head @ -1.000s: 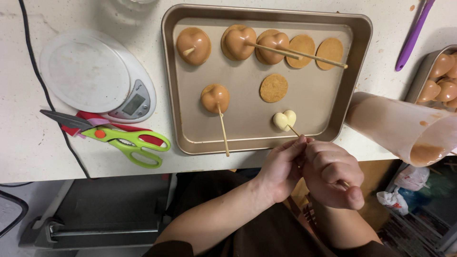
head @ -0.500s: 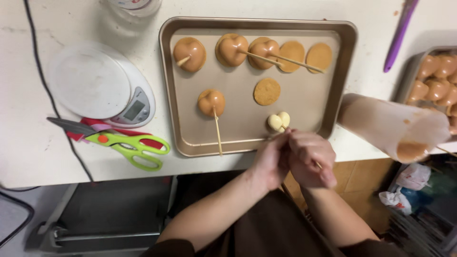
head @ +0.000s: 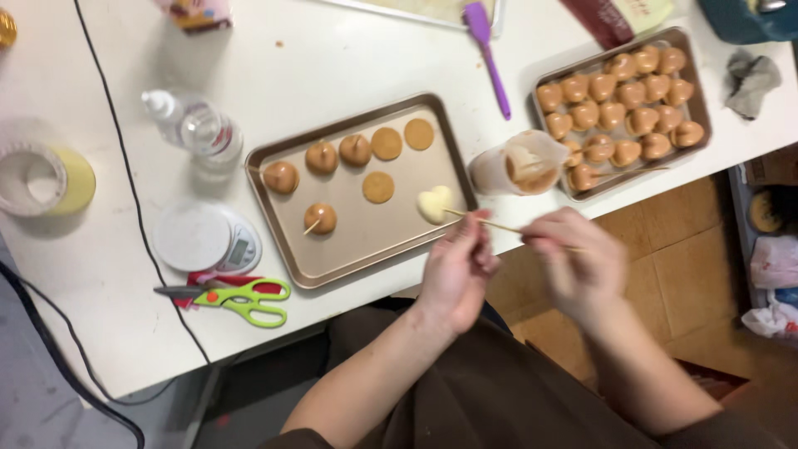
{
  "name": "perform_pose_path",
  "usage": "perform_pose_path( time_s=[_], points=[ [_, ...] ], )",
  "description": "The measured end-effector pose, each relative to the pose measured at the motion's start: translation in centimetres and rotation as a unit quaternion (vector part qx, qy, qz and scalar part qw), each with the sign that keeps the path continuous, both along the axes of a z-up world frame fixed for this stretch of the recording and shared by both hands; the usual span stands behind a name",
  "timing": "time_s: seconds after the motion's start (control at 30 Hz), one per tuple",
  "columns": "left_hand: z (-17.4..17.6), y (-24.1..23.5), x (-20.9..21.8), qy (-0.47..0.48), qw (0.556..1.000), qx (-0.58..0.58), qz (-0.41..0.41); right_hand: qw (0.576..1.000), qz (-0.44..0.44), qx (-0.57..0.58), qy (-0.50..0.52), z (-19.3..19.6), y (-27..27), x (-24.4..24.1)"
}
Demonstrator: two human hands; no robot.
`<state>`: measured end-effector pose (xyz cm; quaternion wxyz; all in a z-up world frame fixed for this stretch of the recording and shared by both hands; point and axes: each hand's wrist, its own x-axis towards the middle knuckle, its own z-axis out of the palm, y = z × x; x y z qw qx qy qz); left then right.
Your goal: The person assembles dango by inserting wooden skewers into heart-shaped dough pieces, dipping them into a brown glaze, and placing them on baking trays. They retrieve additional dough from a freezer and continue the process.
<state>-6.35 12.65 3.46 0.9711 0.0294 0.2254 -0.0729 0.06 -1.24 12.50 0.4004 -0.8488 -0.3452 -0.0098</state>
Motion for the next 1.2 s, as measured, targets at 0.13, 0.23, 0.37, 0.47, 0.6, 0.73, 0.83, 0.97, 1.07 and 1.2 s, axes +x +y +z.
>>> perform_pose_path(
  time_s=[0.13,0.23,0.37,0.47,0.6,0.73,0.83,0.97,1.07,1.2],
  points=[
    [4.0,-1.1,-0.1,-0.219,0.946,0.175,-0.161,0.990,-0.052,0.126,0.045,4.6,-5.5,2.5],
    [3.4,0.7,-1.7,-0.301,0.864,0.324,-0.241,0.997,-0.058,0.045,0.001,4.9,-8.1,6.7],
    [0.2,4.0,-4.6,-0.101,0.872,0.447,-0.173,0.992,0.040,-0.114,-0.032,0.7,-7.7,12.1],
    [-1.7,5.4,-7.2,0.044,0.897,0.438,-0.028,0.982,0.143,-0.124,-0.014,-3.1,-5.9,15.1],
    [-2.5,5.7,-9.6,0.117,0.891,0.424,0.114,0.946,0.249,-0.209,0.002,-6.1,-3.8,17.4],
    [-2.6,4.2,-9.9,0.139,0.889,0.402,0.171,0.908,0.350,-0.231,-0.025,-7.2,-2.2,18.4],
    [-2.8,3.0,-9.2,0.139,0.880,0.416,0.183,0.856,0.376,-0.350,-0.063,-7.7,-1.5,18.6],
    [-2.9,1.8,-9.0,0.129,0.870,0.433,0.195,0.837,0.404,-0.365,-0.051,-8.1,-1.4,18.5],
    [-3.1,1.8,-9.3,0.131,0.872,0.421,0.212,0.843,0.400,-0.356,-0.056,-8.3,-1.5,18.1],
    [-3.4,2.0,-10.1,0.155,0.873,0.413,0.207,0.858,0.366,-0.357,-0.054,-7.6,-1.7,17.5]
  ],
)
